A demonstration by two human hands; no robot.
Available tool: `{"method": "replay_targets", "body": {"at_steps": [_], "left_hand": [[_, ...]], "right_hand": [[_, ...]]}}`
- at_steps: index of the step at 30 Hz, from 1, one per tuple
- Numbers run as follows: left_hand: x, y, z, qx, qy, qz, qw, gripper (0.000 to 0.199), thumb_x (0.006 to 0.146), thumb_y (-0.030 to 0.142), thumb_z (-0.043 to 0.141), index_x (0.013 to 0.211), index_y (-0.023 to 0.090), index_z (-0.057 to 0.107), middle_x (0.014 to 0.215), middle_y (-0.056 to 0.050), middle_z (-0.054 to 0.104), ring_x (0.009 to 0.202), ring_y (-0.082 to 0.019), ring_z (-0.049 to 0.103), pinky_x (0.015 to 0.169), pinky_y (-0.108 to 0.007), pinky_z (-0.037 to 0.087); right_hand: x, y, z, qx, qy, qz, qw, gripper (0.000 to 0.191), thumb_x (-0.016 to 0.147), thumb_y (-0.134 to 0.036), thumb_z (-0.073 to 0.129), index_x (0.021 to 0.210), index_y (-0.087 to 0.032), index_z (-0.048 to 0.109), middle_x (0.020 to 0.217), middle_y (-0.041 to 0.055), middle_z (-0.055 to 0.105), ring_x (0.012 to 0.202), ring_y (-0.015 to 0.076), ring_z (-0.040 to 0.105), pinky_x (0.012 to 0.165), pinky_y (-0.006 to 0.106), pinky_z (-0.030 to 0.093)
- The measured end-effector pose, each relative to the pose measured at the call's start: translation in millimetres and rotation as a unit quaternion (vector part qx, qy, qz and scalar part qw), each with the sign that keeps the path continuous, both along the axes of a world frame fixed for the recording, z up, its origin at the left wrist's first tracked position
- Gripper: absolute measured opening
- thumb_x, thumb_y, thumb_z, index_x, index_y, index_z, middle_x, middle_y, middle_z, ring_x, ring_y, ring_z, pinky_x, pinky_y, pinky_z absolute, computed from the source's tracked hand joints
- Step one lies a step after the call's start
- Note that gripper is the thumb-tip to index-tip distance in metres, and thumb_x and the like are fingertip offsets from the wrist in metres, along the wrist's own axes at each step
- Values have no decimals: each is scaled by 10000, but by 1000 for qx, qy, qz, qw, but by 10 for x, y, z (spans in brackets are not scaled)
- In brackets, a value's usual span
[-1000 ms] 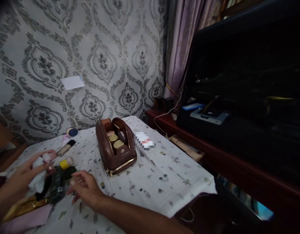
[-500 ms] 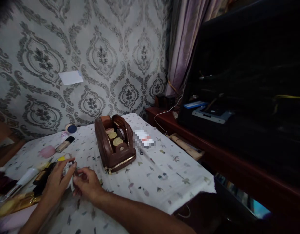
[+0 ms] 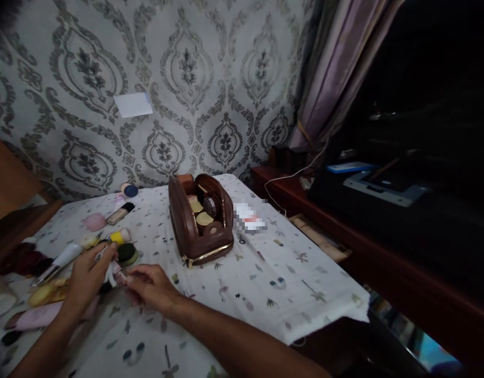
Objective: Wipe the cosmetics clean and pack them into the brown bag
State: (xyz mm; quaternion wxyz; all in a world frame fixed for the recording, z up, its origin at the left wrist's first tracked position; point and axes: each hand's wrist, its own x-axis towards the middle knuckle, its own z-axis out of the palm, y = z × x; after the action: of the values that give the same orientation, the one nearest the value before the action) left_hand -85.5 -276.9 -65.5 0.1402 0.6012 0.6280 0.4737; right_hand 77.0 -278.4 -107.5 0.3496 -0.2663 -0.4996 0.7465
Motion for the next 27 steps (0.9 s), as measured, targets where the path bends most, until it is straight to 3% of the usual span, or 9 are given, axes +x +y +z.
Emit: {"method": "replay_targets", "body": {"at_steps": [3, 8, 12, 17, 21, 24, 27], "left_hand": [[-10, 11, 22, -27, -114, 0, 993, 343, 795, 494, 614, 644, 188, 579, 547, 51, 513, 500, -110, 461, 474, -221, 347], [9, 22, 36, -66, -272, -39, 959, 357, 728, 514, 682, 673, 173, 593, 554, 63, 501, 452, -80, 441, 434, -192, 325], [-2, 2, 60, -90, -266, -61, 958, 380, 760, 543, 644, 716, 166, 625, 570, 43, 548, 468, -91, 483, 456, -194, 356], [6, -35, 112, -86, -177, -100, 975, 324, 789, 478, 637, 706, 164, 641, 580, 36, 561, 539, -111, 515, 522, -203, 387], [-2, -30, 100, -76, -113, -102, 985, 305, 816, 451, 589, 698, 172, 615, 572, 44, 542, 545, -107, 490, 531, -200, 379], [-22, -32, 86, -111, -167, -93, 975, 292, 773, 470, 628, 738, 180, 607, 549, 55, 533, 491, -107, 479, 469, -197, 355], [-26, -50, 97, -150, -234, -92, 956, 320, 719, 490, 682, 756, 179, 614, 547, 54, 532, 467, -106, 479, 434, -191, 347]], "right_hand": [[9, -3, -22, 15, 3, 2, 1000, 657, 635, -702, 731, 1019, -171, 690, 597, -57, 534, 465, 77, 457, 435, 206, 334], [27, 26, -55, 95, -18, -50, 994, 396, 766, -434, 728, 1076, -188, 711, 777, -15, 611, 613, 93, 506, 569, 223, 396], [35, 78, -64, 176, -54, -102, 978, 282, 760, -312, 712, 1008, -179, 732, 824, 5, 618, 753, 136, 554, 686, 255, 436], [75, 80, -35, 272, -137, -172, 937, 184, 738, -194, 712, 920, -191, 743, 790, -7, 542, 712, 132, 530, 640, 244, 427], [98, 36, -22, 330, -154, -174, 915, 183, 770, -192, 702, 949, -202, 736, 817, 7, 561, 730, 141, 533, 660, 253, 431], [89, 5, -25, 314, -128, -153, 928, 206, 776, -218, 703, 979, -198, 728, 850, 24, 608, 768, 155, 559, 655, 255, 434], [60, 5, -26, 223, -76, -122, 964, 213, 751, -271, 727, 951, -201, 716, 812, 9, 649, 730, 147, 575, 636, 252, 443]]}}
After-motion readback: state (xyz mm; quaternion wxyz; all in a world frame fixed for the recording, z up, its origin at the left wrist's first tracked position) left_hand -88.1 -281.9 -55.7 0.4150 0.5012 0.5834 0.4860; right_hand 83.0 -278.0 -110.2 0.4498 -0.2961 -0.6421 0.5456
